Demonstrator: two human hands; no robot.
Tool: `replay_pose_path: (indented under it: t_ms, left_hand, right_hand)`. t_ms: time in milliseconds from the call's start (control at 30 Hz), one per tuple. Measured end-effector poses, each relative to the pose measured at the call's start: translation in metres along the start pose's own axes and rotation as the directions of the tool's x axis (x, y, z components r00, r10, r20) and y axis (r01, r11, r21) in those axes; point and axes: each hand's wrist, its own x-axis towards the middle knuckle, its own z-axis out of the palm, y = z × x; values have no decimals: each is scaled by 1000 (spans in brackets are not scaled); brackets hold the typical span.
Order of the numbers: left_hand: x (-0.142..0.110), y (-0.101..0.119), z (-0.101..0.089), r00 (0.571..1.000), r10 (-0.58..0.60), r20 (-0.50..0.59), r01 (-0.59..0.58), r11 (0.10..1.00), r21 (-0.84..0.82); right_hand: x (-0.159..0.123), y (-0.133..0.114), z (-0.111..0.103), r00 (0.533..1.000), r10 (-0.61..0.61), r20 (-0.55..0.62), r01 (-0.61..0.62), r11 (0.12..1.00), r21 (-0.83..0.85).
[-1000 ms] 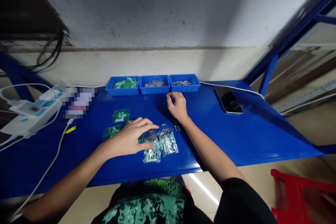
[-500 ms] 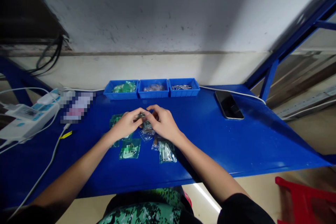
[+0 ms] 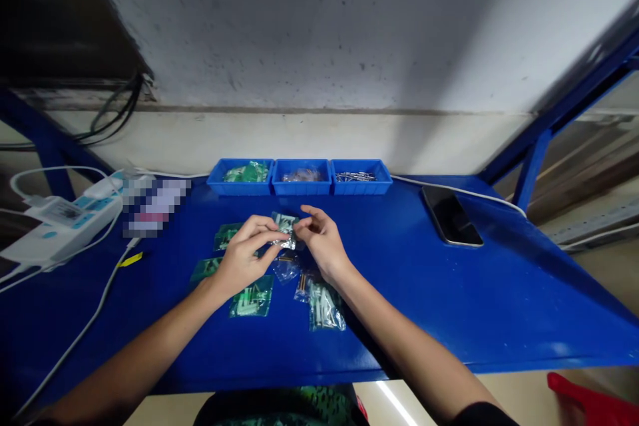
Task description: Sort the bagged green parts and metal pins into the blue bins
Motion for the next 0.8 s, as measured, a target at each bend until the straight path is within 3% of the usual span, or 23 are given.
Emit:
replay_pose_path:
  t_ms: [100, 200, 300, 367, 433, 500, 567, 667, 733, 800]
  left_hand:
    - [1, 6, -1, 991, -65, 117, 66, 998, 1]
    - [2, 7, -1, 972, -173, 160, 173, 985, 13]
    - [2, 2, 0, 949, -299, 98, 304, 952, -45]
    - [3, -4, 1, 905, -418, 80, 426, 887, -181]
    - [3, -8, 2, 845, -525, 103, 525, 778, -345]
    - [4, -10, 3, 813, -571, 115, 554, 697, -456]
    - [3, -10, 4, 816, -572, 81, 527, 679, -512]
    - [2, -9, 4, 850, -525, -32, 449, 756, -477]
    - [2, -8, 3, 898, -429, -100, 376, 865, -333]
    - [1, -5, 3, 959, -266, -99, 252, 958, -136]
  right_hand:
    - [1, 1, -1, 998, -36, -52, 34, 998, -54]
    - [-3, -1, -1, 970, -240, -47, 220, 939, -266]
    - [-12, -6, 0, 866, -495, 69, 464, 744, -480]
    - [-18, -8, 0, 774, -610, 168, 586, 591, -555]
    - [-22, -7, 1, 700, -662, 267, 664, 466, -585]
    - [-23, -6, 1, 673, -657, 340, 693, 398, -602]
    - [-23, -6, 2, 708, -614, 349, 663, 408, -627]
    - [-21, -12, 3, 850, -460, 258, 505, 566, -651]
    - [-19, -18, 5, 934, -305, 186, 353, 711, -608]
    - [-18, -21, 5, 974, -167, 154, 223, 829, -513]
